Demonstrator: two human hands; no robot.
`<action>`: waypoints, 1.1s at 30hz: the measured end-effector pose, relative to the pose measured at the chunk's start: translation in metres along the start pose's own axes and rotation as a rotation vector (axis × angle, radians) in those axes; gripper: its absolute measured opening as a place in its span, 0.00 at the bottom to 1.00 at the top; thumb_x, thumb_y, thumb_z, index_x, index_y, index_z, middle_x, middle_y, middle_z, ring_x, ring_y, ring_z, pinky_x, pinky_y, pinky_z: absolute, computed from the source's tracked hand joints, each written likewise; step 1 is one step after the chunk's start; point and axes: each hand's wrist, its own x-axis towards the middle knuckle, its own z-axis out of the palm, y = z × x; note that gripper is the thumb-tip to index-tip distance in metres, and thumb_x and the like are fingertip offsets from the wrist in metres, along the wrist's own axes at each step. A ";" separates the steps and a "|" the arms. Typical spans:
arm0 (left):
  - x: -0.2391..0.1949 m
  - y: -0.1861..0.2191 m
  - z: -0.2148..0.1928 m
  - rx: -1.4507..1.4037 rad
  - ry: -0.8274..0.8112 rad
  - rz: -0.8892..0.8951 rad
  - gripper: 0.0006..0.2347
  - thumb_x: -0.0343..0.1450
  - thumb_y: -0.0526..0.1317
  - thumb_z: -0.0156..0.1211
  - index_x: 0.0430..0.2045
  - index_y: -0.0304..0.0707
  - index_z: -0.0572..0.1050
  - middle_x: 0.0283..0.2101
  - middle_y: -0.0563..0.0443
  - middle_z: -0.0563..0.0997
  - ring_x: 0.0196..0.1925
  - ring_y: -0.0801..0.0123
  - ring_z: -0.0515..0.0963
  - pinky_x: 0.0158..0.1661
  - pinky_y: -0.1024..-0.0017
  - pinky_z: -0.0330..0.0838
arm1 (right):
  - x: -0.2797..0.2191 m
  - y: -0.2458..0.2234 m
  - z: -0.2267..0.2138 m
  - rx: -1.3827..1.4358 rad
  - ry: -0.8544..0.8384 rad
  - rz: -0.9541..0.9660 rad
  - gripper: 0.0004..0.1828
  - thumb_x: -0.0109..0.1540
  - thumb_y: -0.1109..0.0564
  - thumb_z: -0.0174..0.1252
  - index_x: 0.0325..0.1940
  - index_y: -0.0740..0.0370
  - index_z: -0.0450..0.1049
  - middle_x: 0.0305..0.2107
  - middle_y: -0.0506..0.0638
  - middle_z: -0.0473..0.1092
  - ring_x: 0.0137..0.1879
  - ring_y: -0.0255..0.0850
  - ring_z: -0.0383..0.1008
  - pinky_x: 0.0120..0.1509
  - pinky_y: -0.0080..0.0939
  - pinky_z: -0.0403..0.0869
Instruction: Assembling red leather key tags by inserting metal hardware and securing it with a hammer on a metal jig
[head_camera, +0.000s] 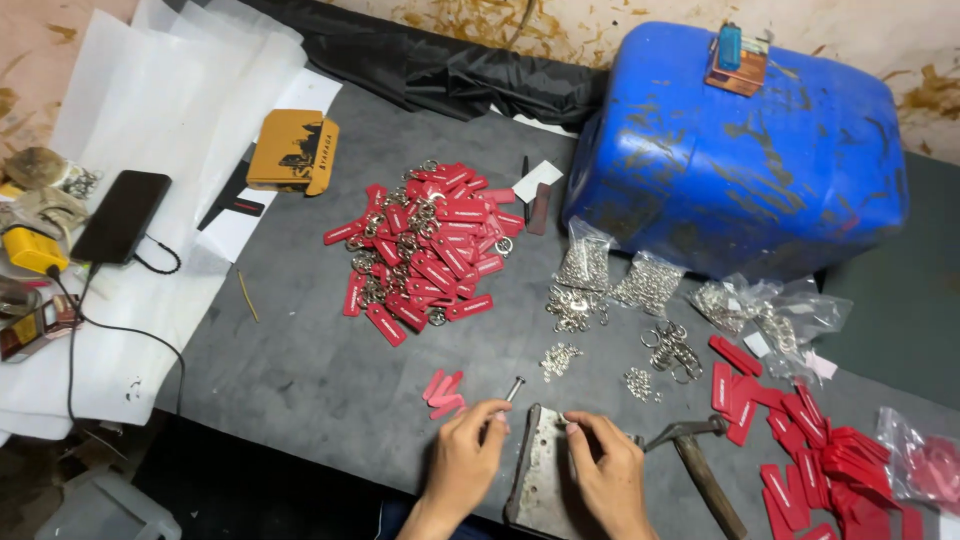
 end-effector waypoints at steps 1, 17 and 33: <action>-0.006 0.009 0.008 -0.028 -0.074 0.070 0.08 0.72 0.37 0.54 0.37 0.42 0.81 0.31 0.53 0.87 0.34 0.65 0.86 0.39 0.69 0.76 | -0.007 0.007 -0.004 0.001 0.025 -0.022 0.10 0.62 0.53 0.58 0.41 0.52 0.84 0.37 0.42 0.83 0.45 0.36 0.82 0.55 0.35 0.73; -0.041 0.004 0.081 -0.010 -0.340 0.339 0.08 0.73 0.34 0.53 0.39 0.35 0.79 0.40 0.46 0.86 0.43 0.59 0.86 0.48 0.66 0.76 | -0.059 0.028 -0.022 -0.049 0.178 -0.400 0.05 0.64 0.62 0.54 0.40 0.60 0.77 0.31 0.51 0.72 0.39 0.47 0.69 0.46 0.45 0.65; -0.038 0.011 0.081 0.103 -0.389 0.357 0.07 0.74 0.34 0.54 0.39 0.37 0.80 0.39 0.50 0.86 0.42 0.62 0.86 0.46 0.68 0.76 | -0.067 0.118 -0.128 -0.439 0.666 -0.011 0.11 0.62 0.62 0.59 0.49 0.62 0.77 0.43 0.56 0.73 0.50 0.53 0.67 0.59 0.50 0.64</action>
